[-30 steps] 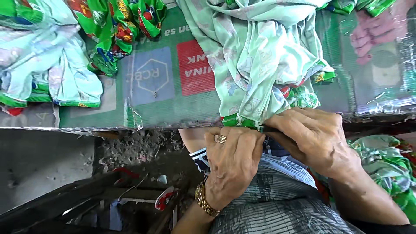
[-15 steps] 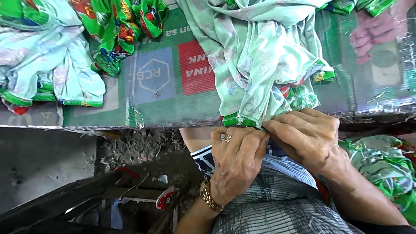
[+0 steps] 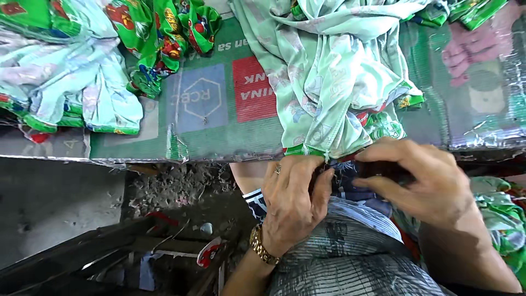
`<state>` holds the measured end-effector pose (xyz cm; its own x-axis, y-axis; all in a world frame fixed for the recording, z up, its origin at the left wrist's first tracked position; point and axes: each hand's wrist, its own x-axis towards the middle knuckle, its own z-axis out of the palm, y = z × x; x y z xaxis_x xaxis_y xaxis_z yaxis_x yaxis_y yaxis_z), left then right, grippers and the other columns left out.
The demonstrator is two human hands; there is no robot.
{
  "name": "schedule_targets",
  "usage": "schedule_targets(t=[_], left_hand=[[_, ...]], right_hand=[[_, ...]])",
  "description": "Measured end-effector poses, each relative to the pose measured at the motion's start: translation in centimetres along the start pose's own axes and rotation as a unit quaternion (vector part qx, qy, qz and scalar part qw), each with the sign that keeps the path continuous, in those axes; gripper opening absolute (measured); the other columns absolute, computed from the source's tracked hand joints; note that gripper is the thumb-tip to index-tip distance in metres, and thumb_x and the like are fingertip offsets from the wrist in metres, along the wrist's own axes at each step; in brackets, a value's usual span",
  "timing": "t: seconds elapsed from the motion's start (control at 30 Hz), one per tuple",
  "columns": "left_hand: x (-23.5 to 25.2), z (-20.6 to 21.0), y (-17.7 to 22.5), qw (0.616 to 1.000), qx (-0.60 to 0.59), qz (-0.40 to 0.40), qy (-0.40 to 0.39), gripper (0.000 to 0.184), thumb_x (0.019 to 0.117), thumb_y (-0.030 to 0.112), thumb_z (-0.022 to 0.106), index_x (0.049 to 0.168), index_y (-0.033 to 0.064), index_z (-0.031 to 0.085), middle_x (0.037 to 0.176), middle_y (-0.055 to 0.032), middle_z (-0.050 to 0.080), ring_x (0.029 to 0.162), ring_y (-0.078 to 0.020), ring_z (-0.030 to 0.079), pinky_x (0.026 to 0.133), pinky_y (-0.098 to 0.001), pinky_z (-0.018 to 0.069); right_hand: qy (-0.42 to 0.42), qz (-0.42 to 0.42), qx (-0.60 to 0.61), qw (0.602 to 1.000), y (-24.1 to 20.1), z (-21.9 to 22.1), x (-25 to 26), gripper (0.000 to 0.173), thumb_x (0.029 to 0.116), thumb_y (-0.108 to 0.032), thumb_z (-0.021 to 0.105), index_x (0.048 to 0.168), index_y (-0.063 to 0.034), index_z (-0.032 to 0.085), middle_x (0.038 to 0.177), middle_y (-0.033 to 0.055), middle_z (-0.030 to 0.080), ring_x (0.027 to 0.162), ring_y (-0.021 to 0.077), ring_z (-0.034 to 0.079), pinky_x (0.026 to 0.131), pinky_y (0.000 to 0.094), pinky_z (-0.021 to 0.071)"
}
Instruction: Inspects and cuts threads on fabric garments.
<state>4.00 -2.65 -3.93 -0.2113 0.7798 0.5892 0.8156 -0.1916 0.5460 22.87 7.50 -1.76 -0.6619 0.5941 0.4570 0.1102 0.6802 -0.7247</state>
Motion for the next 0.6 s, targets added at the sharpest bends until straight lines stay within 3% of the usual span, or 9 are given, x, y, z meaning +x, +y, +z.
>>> schedule_targets(t=[0.07,0.13,0.2,0.33,0.47,0.6], left_hand=[[0.8,-0.1,0.1,0.999,0.045,-0.012,-0.028,0.029,0.1023,0.034,0.056,0.106,0.0061,0.066,0.086,-0.0033,0.062,0.075,-0.0116,0.057,0.066,-0.0263,0.0462],[1.3,0.0,0.1,0.995,0.084,-0.019,-0.053,0.028,0.1018,0.033,0.06,0.104,0.0061,0.067,0.083,-0.0034,0.061,0.07,-0.0137,0.055,0.061,-0.0279,0.0434],[1.3,0.0,0.1,0.993,0.098,-0.023,-0.068,0.018,0.1013,0.022,0.061,0.101,0.0065,0.07,0.082,-0.0033,0.063,0.071,-0.0144,0.06,0.062,-0.0293,0.0472],[0.7,-1.0,0.0,0.995,0.048,-0.047,-0.07,0.014,0.1002,0.017,0.06,0.098,0.0073,0.07,0.083,-0.0012,0.066,0.076,-0.0094,0.062,0.068,-0.0255,0.0509],[0.6,-1.5,0.0,0.996,-0.016,-0.063,-0.056,0.012,0.0984,0.014,0.06,0.096,0.007,0.07,0.083,0.001,0.065,0.075,-0.0042,0.061,0.066,-0.0205,0.05],[0.3,-1.0,0.2,0.999,0.031,-0.02,-0.022,0.013,0.0973,0.015,0.063,0.092,0.0066,0.071,0.081,-0.0016,0.066,0.076,-0.0085,0.062,0.068,-0.0227,0.0504]], right_hand=[[0.016,0.026,0.112,0.993,-0.2,-0.3,0.6,0.026,0.094,-0.022,0.074,0.117,-0.0136,0.063,0.099,-0.0091,0.068,0.083,-0.0039,0.065,0.071,0.0113,0.0568],[0.015,0.028,0.135,0.99,-0.2,0.1,1.4,0.029,0.0918,-0.018,0.074,0.118,-0.0117,0.062,0.097,-0.0088,0.068,0.081,-0.0031,0.064,0.069,0.0122,0.0572],[-0.008,0.029,0.08,0.996,0.2,0.8,2.0,0.028,0.0909,-0.018,0.074,0.115,-0.0093,0.063,0.095,-0.0069,0.068,0.08,-0.0034,0.064,0.068,0.012,0.0567],[-0.037,-0.006,-0.064,0.997,0.4,1.4,2.1,0.023,0.0948,-0.024,0.07,0.111,-0.0083,0.068,0.094,-0.0027,0.069,0.079,-0.0014,0.064,0.067,0.0146,0.0522],[-0.034,-0.052,-0.149,0.987,0.1,1.8,2.2,0.014,0.096,-0.019,0.068,0.102,-0.0066,0.07,0.083,0.0036,0.066,0.067,0.0124,0.062,0.054,0.0272,0.0466],[-0.018,-0.079,-0.193,0.978,0.1,2.3,1.8,0.012,0.0984,-0.014,0.064,0.103,-0.0047,0.07,0.084,0.0076,0.068,0.07,0.0188,0.064,0.057,0.0324,0.0489]])
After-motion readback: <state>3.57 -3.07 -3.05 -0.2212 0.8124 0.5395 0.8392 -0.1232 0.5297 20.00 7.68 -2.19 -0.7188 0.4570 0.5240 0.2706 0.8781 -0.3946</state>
